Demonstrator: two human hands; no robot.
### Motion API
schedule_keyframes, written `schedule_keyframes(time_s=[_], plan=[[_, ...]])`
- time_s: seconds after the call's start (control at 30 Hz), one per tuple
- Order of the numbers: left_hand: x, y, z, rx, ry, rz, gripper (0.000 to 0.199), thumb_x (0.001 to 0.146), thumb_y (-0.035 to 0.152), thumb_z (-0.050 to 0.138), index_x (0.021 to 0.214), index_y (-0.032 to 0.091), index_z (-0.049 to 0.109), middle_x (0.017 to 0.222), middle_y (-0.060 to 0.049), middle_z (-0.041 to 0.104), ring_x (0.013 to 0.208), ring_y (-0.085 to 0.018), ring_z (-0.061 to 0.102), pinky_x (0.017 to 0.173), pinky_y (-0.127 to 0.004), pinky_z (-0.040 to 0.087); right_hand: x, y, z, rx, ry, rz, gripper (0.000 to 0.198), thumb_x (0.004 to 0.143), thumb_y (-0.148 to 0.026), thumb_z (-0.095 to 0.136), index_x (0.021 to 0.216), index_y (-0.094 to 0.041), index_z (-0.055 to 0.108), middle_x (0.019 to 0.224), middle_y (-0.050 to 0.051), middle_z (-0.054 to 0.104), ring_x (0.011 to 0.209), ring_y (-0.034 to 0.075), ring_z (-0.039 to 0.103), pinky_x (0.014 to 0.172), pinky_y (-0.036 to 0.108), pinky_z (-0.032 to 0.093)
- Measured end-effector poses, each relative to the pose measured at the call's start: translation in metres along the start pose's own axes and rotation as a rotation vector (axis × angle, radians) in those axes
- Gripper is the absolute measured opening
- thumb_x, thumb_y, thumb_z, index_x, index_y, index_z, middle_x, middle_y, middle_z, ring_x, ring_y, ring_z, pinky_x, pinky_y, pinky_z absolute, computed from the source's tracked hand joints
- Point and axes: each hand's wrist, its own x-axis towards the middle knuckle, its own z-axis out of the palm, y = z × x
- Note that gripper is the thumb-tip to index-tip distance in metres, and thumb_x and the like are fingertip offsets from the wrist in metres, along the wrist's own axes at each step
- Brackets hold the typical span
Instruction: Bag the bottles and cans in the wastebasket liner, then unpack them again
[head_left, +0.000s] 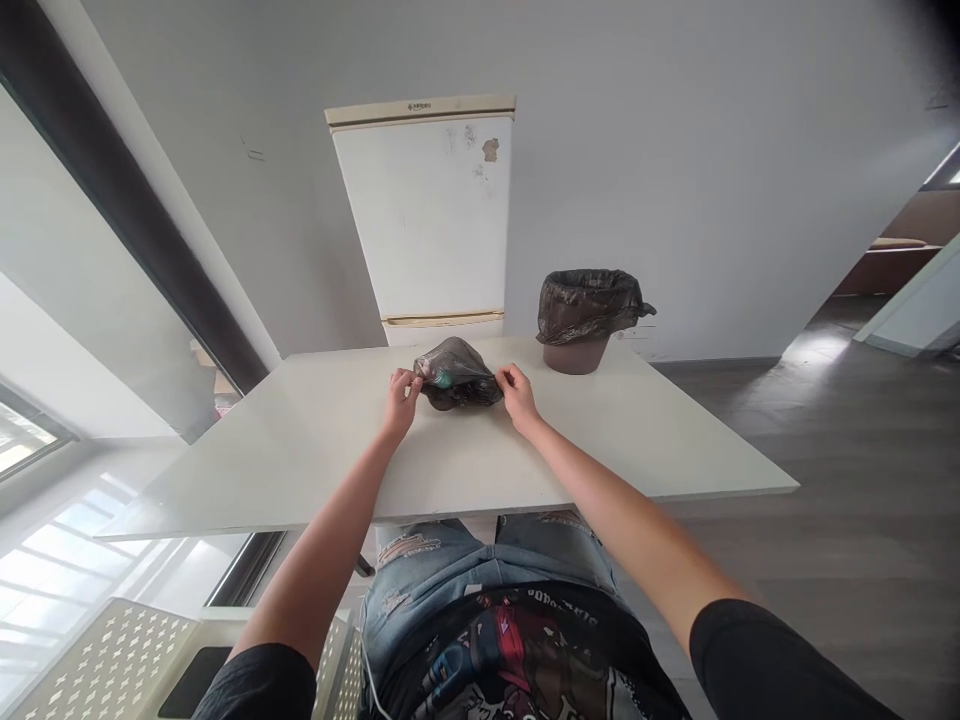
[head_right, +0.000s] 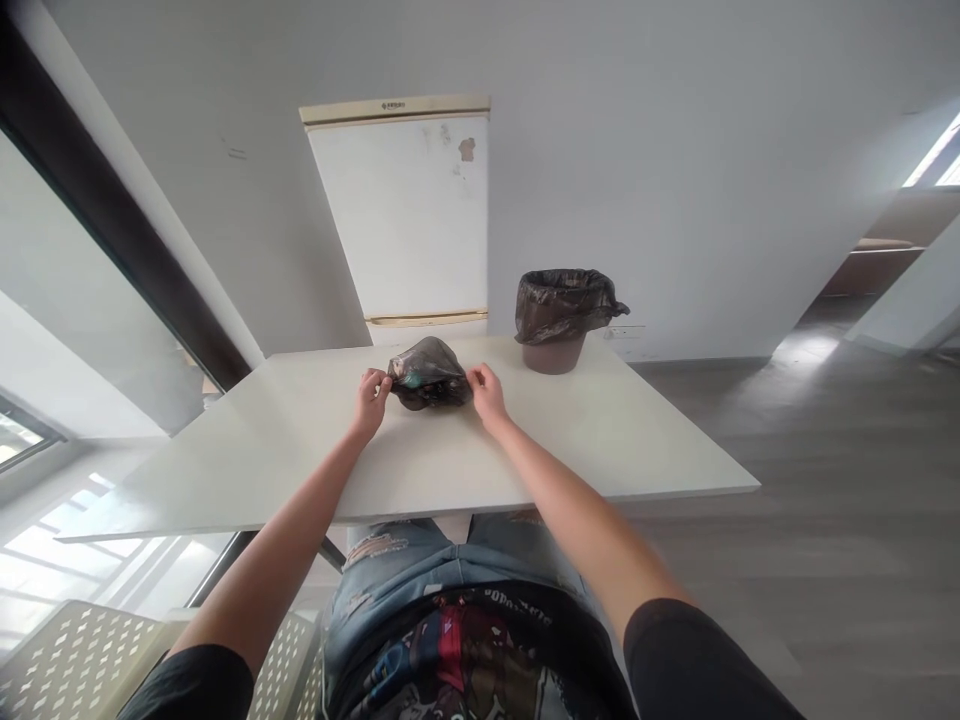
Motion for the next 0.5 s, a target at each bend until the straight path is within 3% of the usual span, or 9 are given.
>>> schedule_keyframes(time_s=[0.13,0.3,0.4,0.5], plan=[[0.0,-0.004,-0.001,-0.018,0.027,-0.066,0.042,0.101,0.062,0.054,0.08,0.025,0.054,0.09,-0.007,0.059,0.091,-0.025,0.05,0.089,-0.041,0.043,0.001,0.007,0.002,0.103,0.113,0.083,0.034,0.097,-0.055,0.052,0.086,-0.024,0.056,0.085,0.004,0.062,0.083,0.022,0.055,0.078,0.033,0.047],[-0.005,-0.003,0.001,-0.063,-0.158,-0.051,0.038,0.084,0.055,0.079,0.1,0.025,0.063,0.101,-0.005,0.066,0.089,-0.022,0.055,0.084,-0.036,0.044,0.001,0.007,0.001,0.068,0.111,0.141,0.015,0.09,-0.036,0.054,0.098,-0.024,0.058,0.102,0.008,0.068,0.086,0.022,0.058,0.082,0.035,0.05],[-0.007,-0.001,0.006,-0.042,-0.304,0.013,0.042,0.072,0.045,0.09,0.102,0.024,0.069,0.101,-0.007,0.07,0.088,-0.023,0.056,0.085,-0.037,0.047,0.0,-0.002,-0.005,-0.036,0.116,0.022,0.018,0.079,-0.021,0.055,0.096,-0.024,0.06,0.106,0.008,0.066,0.095,0.024,0.057,0.09,0.039,0.05],[-0.006,-0.002,0.01,-0.088,-0.363,-0.008,0.03,0.076,0.044,0.085,0.094,0.023,0.072,0.094,-0.007,0.072,0.083,-0.022,0.059,0.081,-0.037,0.049,-0.003,-0.015,-0.012,-0.158,0.056,-0.221,0.016,0.073,-0.013,0.056,0.083,-0.024,0.061,0.105,0.009,0.065,0.103,0.027,0.057,0.099,0.043,0.048]])
